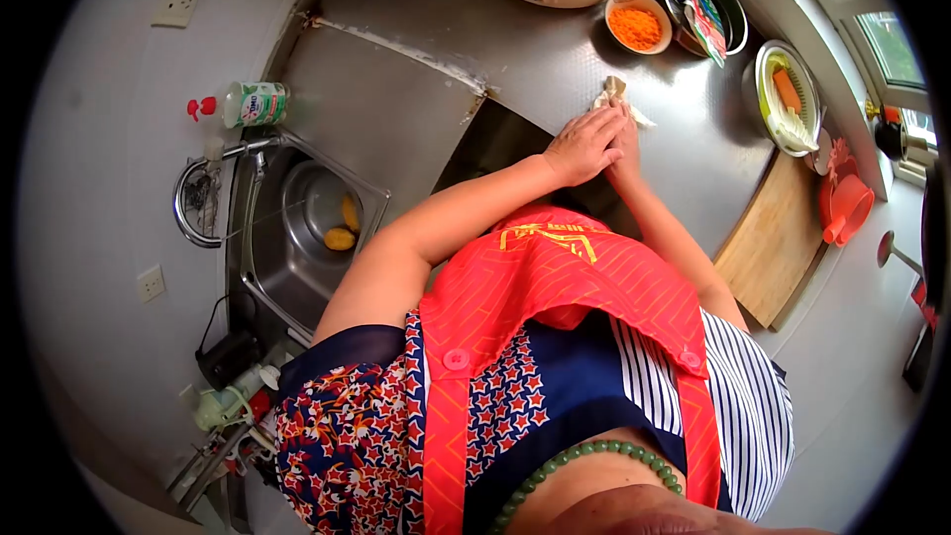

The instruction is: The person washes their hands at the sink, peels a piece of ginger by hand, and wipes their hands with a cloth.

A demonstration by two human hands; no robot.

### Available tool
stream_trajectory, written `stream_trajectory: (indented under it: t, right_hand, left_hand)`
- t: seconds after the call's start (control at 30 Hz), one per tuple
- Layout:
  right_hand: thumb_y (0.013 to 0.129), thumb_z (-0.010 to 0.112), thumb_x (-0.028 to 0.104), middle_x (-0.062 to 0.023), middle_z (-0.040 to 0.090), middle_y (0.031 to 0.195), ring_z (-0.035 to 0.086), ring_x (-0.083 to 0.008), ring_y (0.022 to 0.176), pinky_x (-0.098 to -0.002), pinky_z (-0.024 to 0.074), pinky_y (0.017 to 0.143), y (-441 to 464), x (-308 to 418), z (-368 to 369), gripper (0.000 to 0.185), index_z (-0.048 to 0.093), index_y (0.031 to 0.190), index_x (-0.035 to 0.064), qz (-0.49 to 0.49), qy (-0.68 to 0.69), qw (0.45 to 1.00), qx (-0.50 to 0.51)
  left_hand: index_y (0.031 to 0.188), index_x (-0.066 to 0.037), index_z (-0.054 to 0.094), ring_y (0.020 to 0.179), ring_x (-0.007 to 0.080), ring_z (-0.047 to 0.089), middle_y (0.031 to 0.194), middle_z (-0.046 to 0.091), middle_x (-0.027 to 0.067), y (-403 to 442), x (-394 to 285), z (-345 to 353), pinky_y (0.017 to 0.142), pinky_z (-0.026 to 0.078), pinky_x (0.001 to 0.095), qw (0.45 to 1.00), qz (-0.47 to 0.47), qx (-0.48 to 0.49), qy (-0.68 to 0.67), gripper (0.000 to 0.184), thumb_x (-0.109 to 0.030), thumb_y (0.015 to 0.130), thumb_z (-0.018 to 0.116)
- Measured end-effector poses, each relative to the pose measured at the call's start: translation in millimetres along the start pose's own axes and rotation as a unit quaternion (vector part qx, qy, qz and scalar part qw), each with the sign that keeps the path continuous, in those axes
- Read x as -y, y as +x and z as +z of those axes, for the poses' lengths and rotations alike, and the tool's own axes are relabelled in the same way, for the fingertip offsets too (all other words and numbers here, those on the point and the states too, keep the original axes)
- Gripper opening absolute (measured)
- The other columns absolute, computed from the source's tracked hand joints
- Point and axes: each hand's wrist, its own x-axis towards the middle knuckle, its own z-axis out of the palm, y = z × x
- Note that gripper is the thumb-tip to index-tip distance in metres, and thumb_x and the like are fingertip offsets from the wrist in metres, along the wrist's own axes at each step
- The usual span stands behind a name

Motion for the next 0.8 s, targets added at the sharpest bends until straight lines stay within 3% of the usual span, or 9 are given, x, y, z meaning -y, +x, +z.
stream_trajectory:
  t: [0.03, 0.1, 0.17, 0.27, 0.53, 0.57, 0.73, 0.8]
  right_hand:
    - [0.088, 0.042, 0.029, -0.0183, 0.035, 0.139, 0.030, -0.0354, 0.130, -0.0431, 0.0248, 0.107, 11.0, -0.1, 21.3, 0.051, 0.039, 0.131, 0.0012, 0.017, -0.179, 0.980, 0.081]
    - [0.089, 0.041, 0.030, -0.0175, 0.031, 0.141, 0.026, -0.0349, 0.132, -0.0423, 0.0225, 0.108, 30.1, 11.8, 47.0, 0.054, 0.035, 0.134, 0.0023, 0.024, -0.180, 0.979, 0.096]
    - [0.088, 0.041, 0.032, -0.0170, 0.030, 0.142, 0.025, -0.0350, 0.133, -0.0429, 0.0230, 0.108, 58.0, 35.9, 65.6, 0.056, 0.034, 0.135, 0.0030, 0.027, -0.132, 0.986, 0.093]
    - [0.086, 0.044, 0.034, -0.0167, 0.028, 0.143, 0.026, -0.0359, 0.132, -0.0440, 0.0250, 0.106, 105.4, 68.5, 97.4, 0.058, 0.035, 0.135, 0.0037, -0.023, -0.217, 0.964, 0.153]
    - [0.084, 0.047, 0.034, -0.0159, 0.027, 0.143, 0.026, -0.0391, 0.131, -0.0484, 0.0246, 0.105, 176.1, 122.6, 186.1, 0.059, 0.036, 0.134, 0.0062, -0.044, -0.110, 0.992, 0.041]
    - [0.079, 0.055, 0.039, -0.0174, 0.029, 0.142, 0.027, -0.0407, 0.129, -0.0499, 0.0268, 0.103, 182.0, 122.1, 193.9, 0.067, 0.036, 0.133, 0.0058, -0.061, -0.134, 0.989, 0.024]
    - [0.083, 0.048, 0.036, -0.0188, 0.028, 0.142, 0.029, -0.0384, 0.129, -0.0472, 0.0275, 0.103, 221.9, 155.6, 195.2, 0.060, 0.037, 0.133, 0.0042, -0.091, -0.152, 0.981, 0.072]
    - [0.084, 0.045, 0.035, -0.0193, 0.027, 0.142, 0.029, -0.0373, 0.130, -0.0458, 0.0271, 0.103, 242.4, 161.3, 213.1, 0.059, 0.036, 0.133, 0.0027, -0.121, -0.154, 0.978, 0.066]
  left_hand:
    - [0.125, 0.001, 0.045, 0.121, 0.0346, 0.041, 0.127, 0.045, 0.0207, -0.4, 11.4, -3.5, 0.102, 0.033, 0.0414, 0.999, -0.031, 0.007, -0.004, 0.053, -0.029, 0.083, 0.058]
    - [0.125, 0.003, 0.043, 0.122, 0.0350, 0.040, 0.129, 0.044, 0.0204, -5.7, 37.2, -17.9, 0.102, 0.033, 0.0421, 0.996, -0.086, 0.037, -0.003, 0.058, -0.038, 0.085, 0.054]
    - [0.125, 0.002, 0.043, 0.122, 0.0347, 0.040, 0.129, 0.044, 0.0206, -14.7, 65.2, -37.4, 0.101, 0.033, 0.0424, 0.995, -0.090, 0.006, 0.039, 0.059, -0.039, 0.085, 0.054]
    - [0.125, 0.003, 0.044, 0.123, 0.0334, 0.039, 0.129, 0.044, 0.0203, -21.7, 105.2, -69.2, 0.102, 0.032, 0.0429, 0.990, -0.108, -0.029, 0.082, 0.059, -0.040, 0.085, 0.054]
    - [0.122, -0.002, 0.049, 0.123, 0.0294, 0.039, 0.131, 0.045, 0.0149, -33.2, 183.9, -163.5, 0.102, 0.031, 0.0433, 0.977, -0.197, -0.015, 0.084, 0.054, -0.044, 0.089, 0.043]
    - [0.122, -0.002, 0.050, 0.123, 0.0291, 0.040, 0.131, 0.046, 0.0140, -32.8, 191.1, -170.9, 0.101, 0.031, 0.0434, 0.976, -0.198, -0.012, 0.083, 0.053, -0.044, 0.089, 0.043]
    - [0.118, -0.003, 0.053, 0.122, 0.0298, 0.040, 0.130, 0.047, 0.0118, -29.1, 208.1, -197.8, 0.100, 0.033, 0.0430, 0.969, -0.213, -0.025, 0.125, 0.049, -0.042, 0.089, 0.044]
    - [0.120, -0.003, 0.052, 0.123, 0.0308, 0.039, 0.131, 0.046, 0.0119, -28.5, 228.7, -199.7, 0.101, 0.032, 0.0436, 0.961, -0.225, -0.094, 0.129, 0.050, -0.041, 0.089, 0.045]
